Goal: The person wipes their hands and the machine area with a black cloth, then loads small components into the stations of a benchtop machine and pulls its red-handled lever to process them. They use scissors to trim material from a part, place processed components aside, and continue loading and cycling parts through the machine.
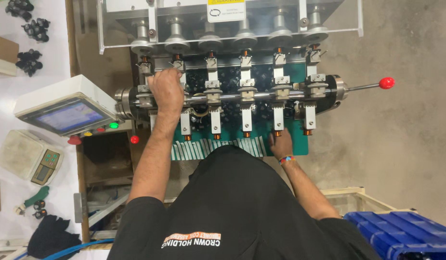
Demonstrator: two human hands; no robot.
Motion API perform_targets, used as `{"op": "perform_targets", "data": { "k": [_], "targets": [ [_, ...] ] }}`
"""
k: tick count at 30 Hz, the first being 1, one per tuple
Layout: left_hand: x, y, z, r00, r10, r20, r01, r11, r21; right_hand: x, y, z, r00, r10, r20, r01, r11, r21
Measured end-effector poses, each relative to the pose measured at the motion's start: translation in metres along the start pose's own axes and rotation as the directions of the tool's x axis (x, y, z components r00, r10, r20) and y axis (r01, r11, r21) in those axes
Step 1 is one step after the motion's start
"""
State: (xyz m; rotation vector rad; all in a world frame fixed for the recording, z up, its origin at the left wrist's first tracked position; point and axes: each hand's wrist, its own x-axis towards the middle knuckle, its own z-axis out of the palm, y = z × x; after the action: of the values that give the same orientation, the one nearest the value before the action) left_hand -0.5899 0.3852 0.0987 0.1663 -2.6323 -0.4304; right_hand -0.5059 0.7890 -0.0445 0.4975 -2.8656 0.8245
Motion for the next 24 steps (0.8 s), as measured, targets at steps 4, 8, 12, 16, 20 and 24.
{"op": "perform_targets", "data": {
  "k": [4,8,12,16,20,24],
  "targets": [
    [0.009,0.024,-0.003,1.0,0.02,0.019,-0.022,0.993,0.113,-0.066,0.022,-0.019,0.972,0.19,0.135,-0.217,0.95,0.226],
    [0.01,0.072,0.003,0.997,-0.06,0.055,0.05,0.987,0.155,-0.108,0.068,-0.039,0.86,0.353,0.369,-0.436,0.883,0.172],
    [0.02,0.115,0.025,0.964,-0.228,0.14,0.225,0.974,0.037,-0.136,0.117,-0.059,0.826,0.404,0.392,-0.495,0.854,0.163],
    [0.03,0.133,0.032,0.92,-0.385,0.074,0.375,0.919,0.117,-0.157,0.152,-0.085,0.805,0.431,0.408,-0.544,0.81,0.219],
    [0.022,0.153,0.03,0.948,-0.317,-0.039,0.309,0.881,0.359,-0.173,0.172,-0.11,0.762,0.491,0.422,-0.593,0.791,0.151],
    [0.014,0.173,0.033,0.989,-0.144,0.035,0.106,0.855,0.507,-0.181,0.183,-0.124,0.697,0.516,0.497,-0.627,0.775,0.076]
  ]
}}
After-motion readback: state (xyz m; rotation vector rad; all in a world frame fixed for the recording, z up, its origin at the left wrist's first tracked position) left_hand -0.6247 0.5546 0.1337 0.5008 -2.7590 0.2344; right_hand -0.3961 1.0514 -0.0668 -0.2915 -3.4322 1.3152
